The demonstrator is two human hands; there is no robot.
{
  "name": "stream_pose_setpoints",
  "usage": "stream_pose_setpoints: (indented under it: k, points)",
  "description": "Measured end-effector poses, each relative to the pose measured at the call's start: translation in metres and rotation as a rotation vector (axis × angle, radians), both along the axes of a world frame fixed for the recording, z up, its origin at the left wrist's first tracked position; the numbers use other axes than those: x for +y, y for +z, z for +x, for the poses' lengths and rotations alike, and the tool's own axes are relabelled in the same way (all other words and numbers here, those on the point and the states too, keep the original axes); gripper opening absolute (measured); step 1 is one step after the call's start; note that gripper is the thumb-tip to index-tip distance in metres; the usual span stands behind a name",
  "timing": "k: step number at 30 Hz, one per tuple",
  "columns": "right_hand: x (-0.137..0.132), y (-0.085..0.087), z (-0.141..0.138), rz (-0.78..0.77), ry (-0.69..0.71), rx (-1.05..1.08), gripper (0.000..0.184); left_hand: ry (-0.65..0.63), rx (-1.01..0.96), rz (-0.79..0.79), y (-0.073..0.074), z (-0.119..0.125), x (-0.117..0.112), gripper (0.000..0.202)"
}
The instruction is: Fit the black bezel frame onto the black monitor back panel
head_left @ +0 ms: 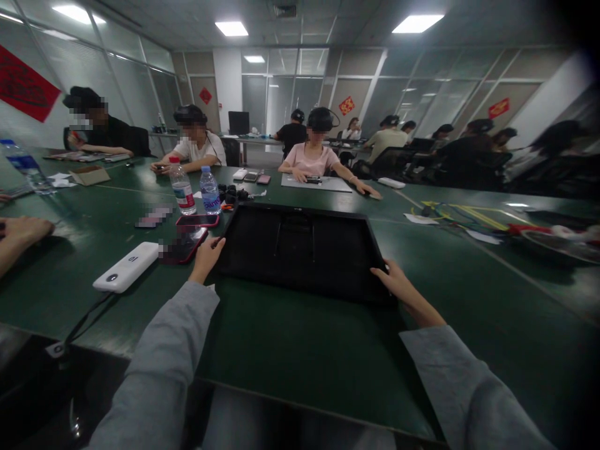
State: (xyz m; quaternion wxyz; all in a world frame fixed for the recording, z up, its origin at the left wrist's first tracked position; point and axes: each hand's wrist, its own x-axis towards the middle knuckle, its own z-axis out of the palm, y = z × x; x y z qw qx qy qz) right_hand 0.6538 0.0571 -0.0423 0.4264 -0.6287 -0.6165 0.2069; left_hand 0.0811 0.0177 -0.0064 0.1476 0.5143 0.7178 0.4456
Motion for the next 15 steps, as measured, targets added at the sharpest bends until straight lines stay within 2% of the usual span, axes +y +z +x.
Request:
stream_pose_setpoints:
  k: [3, 5, 9, 12, 15]
  points:
    - [-0.006, 0.006, 0.002, -0.126, 0.048, 0.057, 0.037, -0.033, -0.09, 0.058, 0.003, -0.002, -0.002, 0.042]
    - [-0.006, 0.009, 0.0, -0.15, 0.029, 0.063, 0.036, -0.048, -0.139, 0.092, 0.002, -0.002, -0.001, 0.045]
    - [0.0, 0.009, -0.009, -0.12, -0.04, 0.21, 0.048, -0.07, -0.186, 0.117, -0.006, -0.006, 0.004, 0.045]
    - [0.006, 0.009, -0.015, -0.124, -0.041, 0.336, 0.059, -0.083, -0.182, 0.113, -0.013, -0.01, 0.009, 0.043]
    - [0.004, 0.013, -0.017, -0.077, -0.04, 0.353, 0.061, -0.088, -0.147, 0.103, -0.018, -0.012, 0.013, 0.04]
